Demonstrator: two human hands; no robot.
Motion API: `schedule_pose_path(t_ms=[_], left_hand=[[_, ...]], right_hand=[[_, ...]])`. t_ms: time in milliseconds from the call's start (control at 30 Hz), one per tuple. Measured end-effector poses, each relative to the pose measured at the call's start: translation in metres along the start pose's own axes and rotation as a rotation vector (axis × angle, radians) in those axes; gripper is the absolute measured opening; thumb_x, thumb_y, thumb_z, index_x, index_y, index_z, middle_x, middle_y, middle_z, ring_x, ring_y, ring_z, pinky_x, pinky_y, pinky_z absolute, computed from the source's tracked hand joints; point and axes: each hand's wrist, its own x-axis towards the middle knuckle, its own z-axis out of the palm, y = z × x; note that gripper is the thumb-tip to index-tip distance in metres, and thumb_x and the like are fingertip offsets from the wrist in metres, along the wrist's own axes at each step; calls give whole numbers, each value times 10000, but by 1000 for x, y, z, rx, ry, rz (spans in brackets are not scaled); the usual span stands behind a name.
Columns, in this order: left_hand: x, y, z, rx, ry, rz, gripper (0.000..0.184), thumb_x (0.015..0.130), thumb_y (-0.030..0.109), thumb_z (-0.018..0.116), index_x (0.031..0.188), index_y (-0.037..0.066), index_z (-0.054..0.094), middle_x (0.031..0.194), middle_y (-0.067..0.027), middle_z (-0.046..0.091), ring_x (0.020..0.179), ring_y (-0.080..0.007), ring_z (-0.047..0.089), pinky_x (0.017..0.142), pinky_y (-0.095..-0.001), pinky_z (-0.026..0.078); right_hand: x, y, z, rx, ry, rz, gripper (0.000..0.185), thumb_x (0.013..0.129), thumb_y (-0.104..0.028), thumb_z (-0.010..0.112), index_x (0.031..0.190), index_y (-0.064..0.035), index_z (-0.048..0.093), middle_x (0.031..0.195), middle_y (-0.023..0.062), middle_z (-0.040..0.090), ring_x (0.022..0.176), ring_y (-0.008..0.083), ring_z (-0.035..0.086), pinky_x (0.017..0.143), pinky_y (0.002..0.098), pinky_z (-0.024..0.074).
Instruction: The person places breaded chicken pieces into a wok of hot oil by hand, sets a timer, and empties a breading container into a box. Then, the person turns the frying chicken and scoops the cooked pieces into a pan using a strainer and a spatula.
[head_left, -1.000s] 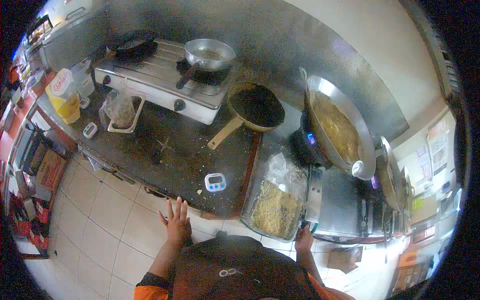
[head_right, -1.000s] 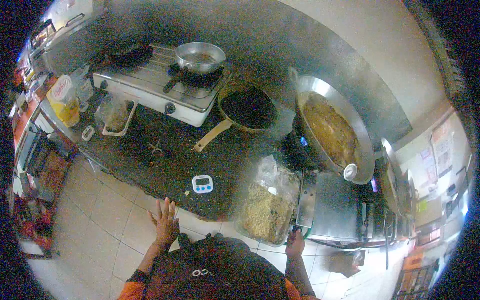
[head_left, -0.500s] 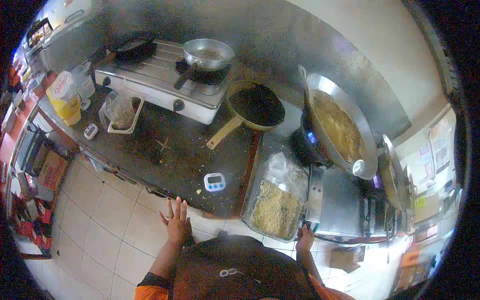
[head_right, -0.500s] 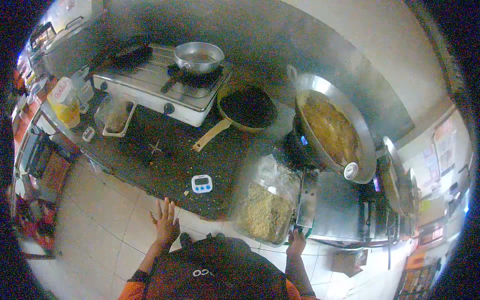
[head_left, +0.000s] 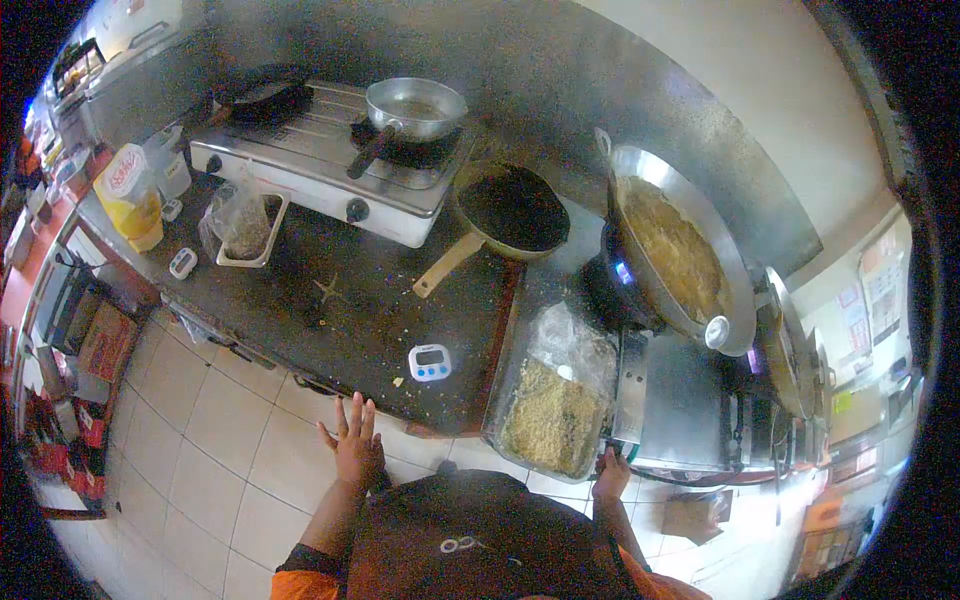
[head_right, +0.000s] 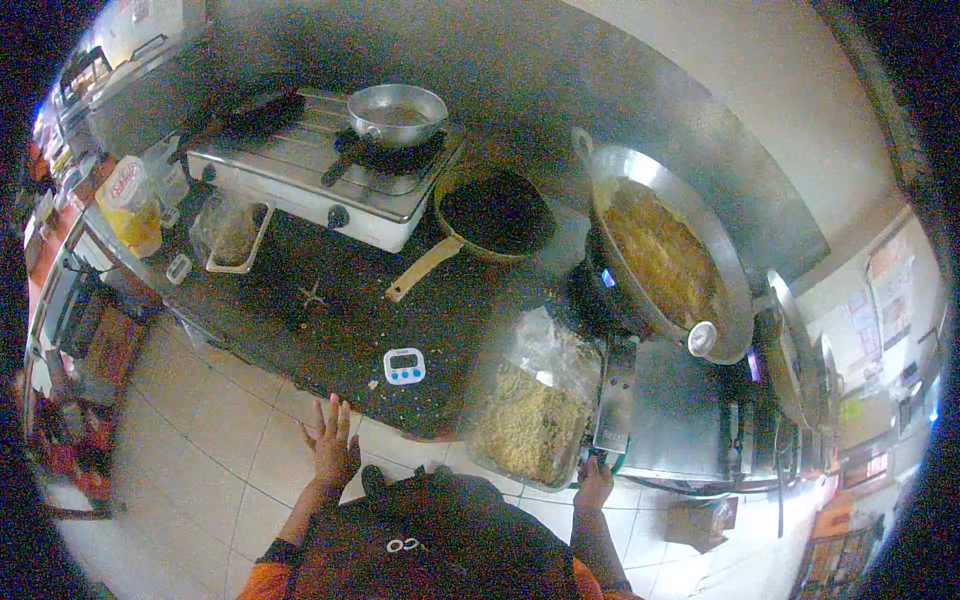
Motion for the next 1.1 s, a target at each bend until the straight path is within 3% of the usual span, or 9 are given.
schedule_pose_path(t_ms=[267, 367, 467, 500, 600, 700, 867, 967, 1100], left_hand=[[0, 2, -6, -36, -7, 3, 640, 659, 164, 552, 1244, 130, 295, 1340, -76, 185, 1244, -289, 117, 926, -550, -57], [1, 10, -4, -227, 95, -34, 621, 650, 132, 552, 1228, 122, 325, 1309, -127, 238, 1215, -311, 198, 947, -516, 68], [9, 33, -10, -529, 266, 194, 546, 652, 94, 544, 1177, 106, 394, 1229, -151, 345, 1129, -331, 324, 901, -469, 235], [14, 42, -7, -560, 267, 277, 453, 667, 80, 547, 1109, 82, 451, 1056, -140, 485, 979, -313, 452, 792, -410, 365], [23, 80, -14, -652, 43, 355, 417, 681, 109, 565, 1082, 63, 459, 904, -133, 542, 865, -290, 505, 728, -368, 409], [37, 118, -14, -794, -179, 257, 413, 688, 134, 576, 1077, 57, 460, 835, -141, 556, 756, -295, 527, 672, -351, 431], [51, 155, -6, -746, -168, 257, 412, 688, 158, 576, 1057, 21, 455, 864, -171, 551, 733, -315, 540, 669, -362, 437], [53, 163, 26, -727, -78, 278, 443, 673, 182, 594, 1049, 0, 446, 860, -196, 550, 756, -323, 548, 675, -376, 438], [49, 174, 36, -707, -40, 258, 475, 651, 207, 613, 1042, -5, 446, 834, -214, 552, 754, -337, 552, 668, -395, 441]], right_hand=[[7, 7, -3, 11, 37, 22, 148, 751, -182, 590, 706, -59, 523, 572, 0, 495, 477, 75, 428, 426, 193, 316], [6, 4, -3, 9, 26, 45, 195, 766, -215, 572, 656, -73, 494, 539, -8, 469, 443, 70, 401, 392, 194, 288], [5, 6, -21, 57, -65, 147, 257, 772, -306, 550, 677, -83, 464, 562, 5, 474, 461, 75, 404, 417, 205, 302], [3, 4, -25, 86, -107, 195, 283, 771, -344, 544, 700, -84, 456, 581, 13, 482, 475, 79, 412, 435, 209, 314], [-10, -9, -20, -26, -39, 202, 335, 755, -394, 548, 696, -79, 451, 564, 19, 473, 478, 89, 415, 449, 224, 324], [-6, -9, -29, 60, -121, 267, 357, 759, -411, 534, 744, -62, 457, 579, 36, 469, 530, 111, 446, 481, 227, 359], [-1, -6, -31, -52, -226, 31, 247, 787, -291, 528, 799, -53, 462, 640, 37, 492, 574, 109, 465, 504, 222, 389], [13, 2, -32, 175, -196, 267, 143, 806, -184, 503, 789, -44, 476, 649, 36, 501, 617, 110, 478, 534, 220, 406], [22, 24, -42, -114, -347, -139, 205, 822, -230, 472, 773, -31, 475, 644, 31, 492, 625, 109, 470, 557, 207, 396]])
